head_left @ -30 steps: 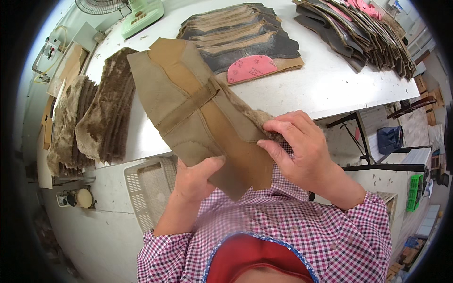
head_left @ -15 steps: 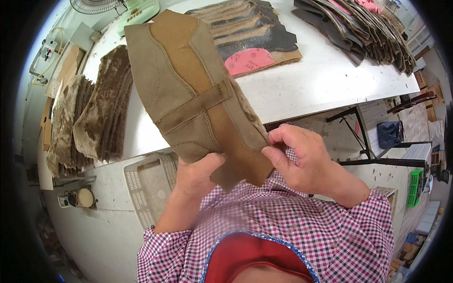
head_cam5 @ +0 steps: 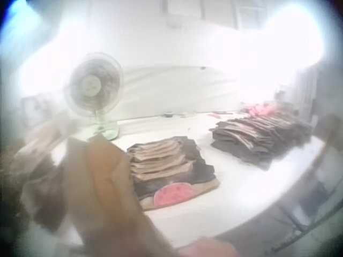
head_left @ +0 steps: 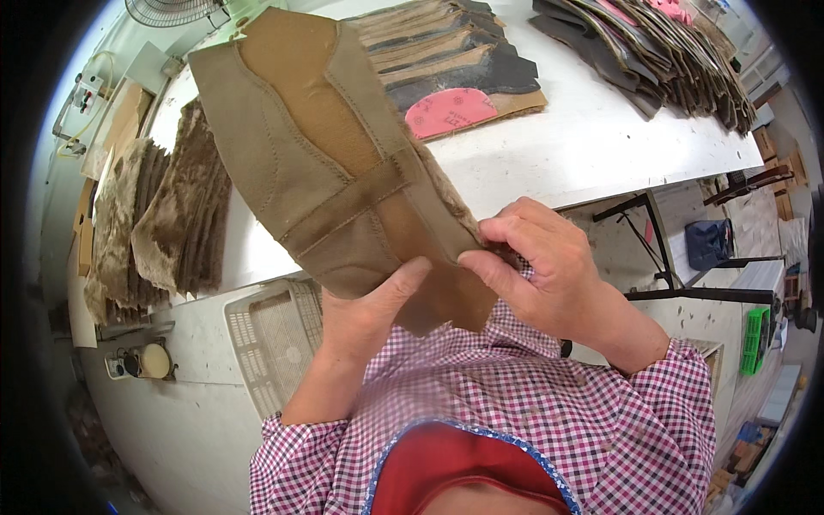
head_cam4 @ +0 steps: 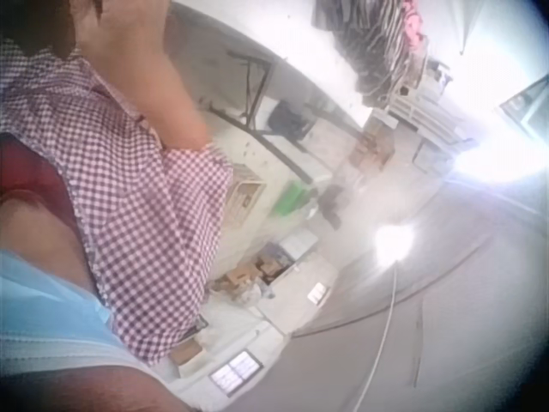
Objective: The person repeatedly picks up individual fabric pieces from a stack on a white table, unfolds them to inspect the seams and texture, and then places them back down. The task involves handling multiple similar pieces one by one.
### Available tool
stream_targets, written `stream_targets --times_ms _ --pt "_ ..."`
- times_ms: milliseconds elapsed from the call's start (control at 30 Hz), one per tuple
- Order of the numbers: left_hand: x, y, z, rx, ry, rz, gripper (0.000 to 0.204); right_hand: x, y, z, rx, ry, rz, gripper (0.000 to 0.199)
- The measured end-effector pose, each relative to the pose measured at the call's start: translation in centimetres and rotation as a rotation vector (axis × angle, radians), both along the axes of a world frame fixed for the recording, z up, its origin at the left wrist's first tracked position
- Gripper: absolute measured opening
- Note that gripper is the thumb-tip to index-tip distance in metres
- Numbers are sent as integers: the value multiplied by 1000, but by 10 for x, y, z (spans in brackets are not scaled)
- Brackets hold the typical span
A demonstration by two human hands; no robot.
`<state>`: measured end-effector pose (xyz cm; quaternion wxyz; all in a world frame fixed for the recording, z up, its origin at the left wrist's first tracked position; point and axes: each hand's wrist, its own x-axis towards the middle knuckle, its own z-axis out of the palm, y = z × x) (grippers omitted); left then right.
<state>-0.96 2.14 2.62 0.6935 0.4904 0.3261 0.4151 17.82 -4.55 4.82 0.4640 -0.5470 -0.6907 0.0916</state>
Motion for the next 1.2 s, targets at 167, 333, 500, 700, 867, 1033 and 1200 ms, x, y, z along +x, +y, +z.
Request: stream_targets --times_ms 167,333,500,700,867,1033,1200 --pt "0 -2 -4 30 37 -30 40 0 -8 -1 -72 159 58 12" --pt "2 -1 -4 26 10 -32 37 -3 2 -6 -22 213 35 13" --pt "5 -8 -4 -9 41 -48 34 -6 -4 -4 -50 256 49 13" --pt "6 -10 -8 17 56 -66 35 -8 0 0 -35 317 75 10" --pt "8 -13 -8 14 106 -130 39 -9 -5 5 -75 388 51 11" --pt "10 -15 -14 16 121 -179 41 -9 -5 7 -71 391 50 10" --pt "15 -25 -22 115 211 -225 40 -10 -5 13 -97 510 38 7"
